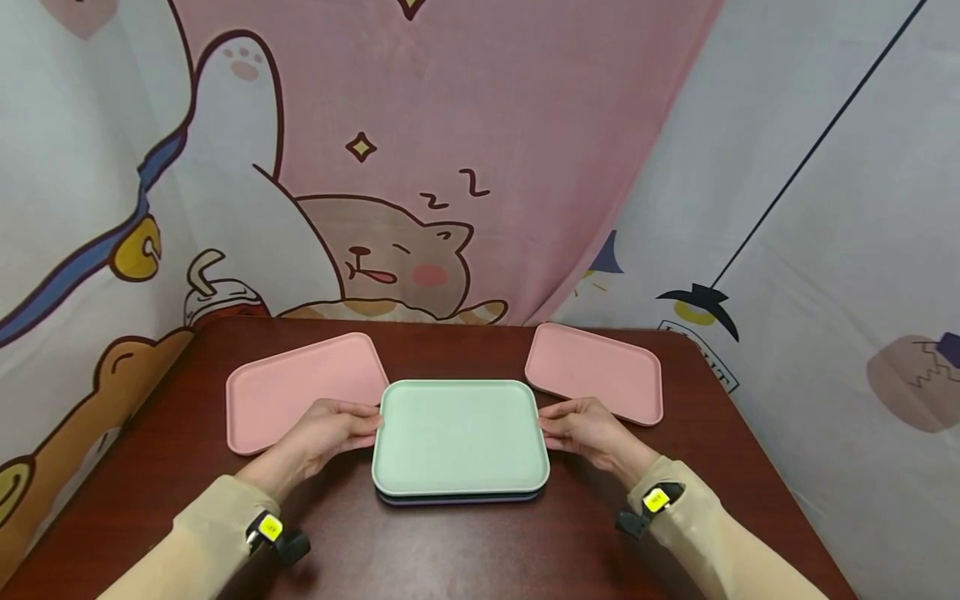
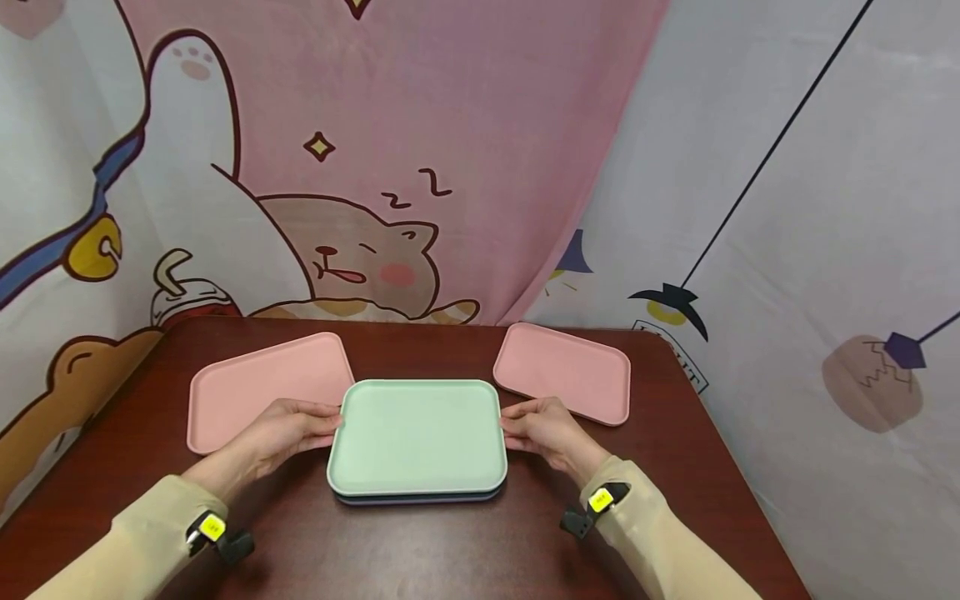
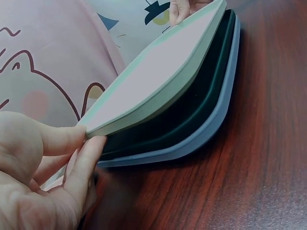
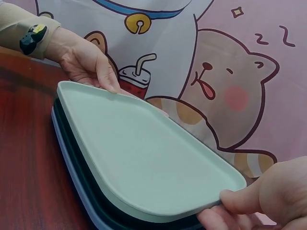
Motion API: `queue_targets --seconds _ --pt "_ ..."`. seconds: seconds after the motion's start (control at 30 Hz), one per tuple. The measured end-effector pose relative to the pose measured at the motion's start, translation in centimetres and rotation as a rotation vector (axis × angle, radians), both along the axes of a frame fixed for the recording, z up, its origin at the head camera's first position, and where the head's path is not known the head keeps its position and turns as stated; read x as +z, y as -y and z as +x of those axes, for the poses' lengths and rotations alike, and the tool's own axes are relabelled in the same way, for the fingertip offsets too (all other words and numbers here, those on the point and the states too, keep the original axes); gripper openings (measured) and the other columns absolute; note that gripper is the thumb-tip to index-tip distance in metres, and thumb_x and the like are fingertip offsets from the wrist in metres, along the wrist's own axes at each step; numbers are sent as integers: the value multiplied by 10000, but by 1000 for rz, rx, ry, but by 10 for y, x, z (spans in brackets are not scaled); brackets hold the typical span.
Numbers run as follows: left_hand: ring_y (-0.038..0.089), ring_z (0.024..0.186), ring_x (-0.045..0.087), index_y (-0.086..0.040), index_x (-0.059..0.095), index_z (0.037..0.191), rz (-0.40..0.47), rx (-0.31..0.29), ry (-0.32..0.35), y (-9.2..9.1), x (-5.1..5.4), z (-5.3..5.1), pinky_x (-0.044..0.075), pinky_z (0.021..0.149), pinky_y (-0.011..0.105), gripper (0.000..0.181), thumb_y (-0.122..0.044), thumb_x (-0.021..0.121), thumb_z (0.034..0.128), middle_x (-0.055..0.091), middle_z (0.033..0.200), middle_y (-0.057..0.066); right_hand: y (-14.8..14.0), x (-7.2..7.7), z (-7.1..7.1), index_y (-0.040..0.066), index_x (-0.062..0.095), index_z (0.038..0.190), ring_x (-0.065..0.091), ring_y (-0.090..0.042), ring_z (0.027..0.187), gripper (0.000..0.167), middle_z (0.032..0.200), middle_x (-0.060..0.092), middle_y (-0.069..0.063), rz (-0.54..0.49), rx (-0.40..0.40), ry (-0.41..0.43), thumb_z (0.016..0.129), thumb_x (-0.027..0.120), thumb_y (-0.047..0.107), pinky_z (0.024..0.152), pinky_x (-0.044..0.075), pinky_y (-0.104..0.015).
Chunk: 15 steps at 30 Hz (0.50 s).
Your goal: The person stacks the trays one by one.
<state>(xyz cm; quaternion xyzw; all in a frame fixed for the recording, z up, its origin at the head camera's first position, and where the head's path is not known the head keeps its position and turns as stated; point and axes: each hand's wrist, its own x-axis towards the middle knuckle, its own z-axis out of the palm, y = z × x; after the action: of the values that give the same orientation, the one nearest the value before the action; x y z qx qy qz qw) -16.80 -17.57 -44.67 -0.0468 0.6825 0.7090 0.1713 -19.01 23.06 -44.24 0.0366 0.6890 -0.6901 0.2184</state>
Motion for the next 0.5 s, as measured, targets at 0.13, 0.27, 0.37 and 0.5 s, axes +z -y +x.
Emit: queue_targets --seconds 0.13,0.27,0.37,0.5 --pt "167 946 706 243 572 1302 -2 2 0 -1 -2 1 636 882 359 372 66 670 989 657 1235 225 -1 -1 1 -198 657 1214 732 -168 808 258 940 744 -106 -9 2 3 982 661 -88 756 657 -316" --pt "167 951 704 243 571 1305 -7 4 -5 -1 -3 2 635 888 359 375 60 669 993 630 1289 254 -1 -3 2 -193 665 1201 731 -166 809 244 936 744 -104 -11 5 7 978 659 -96 764 656 -318" --pt "165 948 702 249 568 1303 -2 5 -9 -1 -4 2 634 889 356 374 62 665 993 619 1306 264 -1 -4 3 -186 672 1193 731 -168 814 236 940 744 -104 -7 7 3 975 665 -94 770 657 -322" --pt "165 944 705 255 565 1299 7 5 -8 -2 -6 2 634 889 354 371 69 661 992 622 1286 257 -1 -4 3 -186 669 1201 731 -173 818 245 947 745 -107 -5 5 -1 974 669 -92 770 657 -326"
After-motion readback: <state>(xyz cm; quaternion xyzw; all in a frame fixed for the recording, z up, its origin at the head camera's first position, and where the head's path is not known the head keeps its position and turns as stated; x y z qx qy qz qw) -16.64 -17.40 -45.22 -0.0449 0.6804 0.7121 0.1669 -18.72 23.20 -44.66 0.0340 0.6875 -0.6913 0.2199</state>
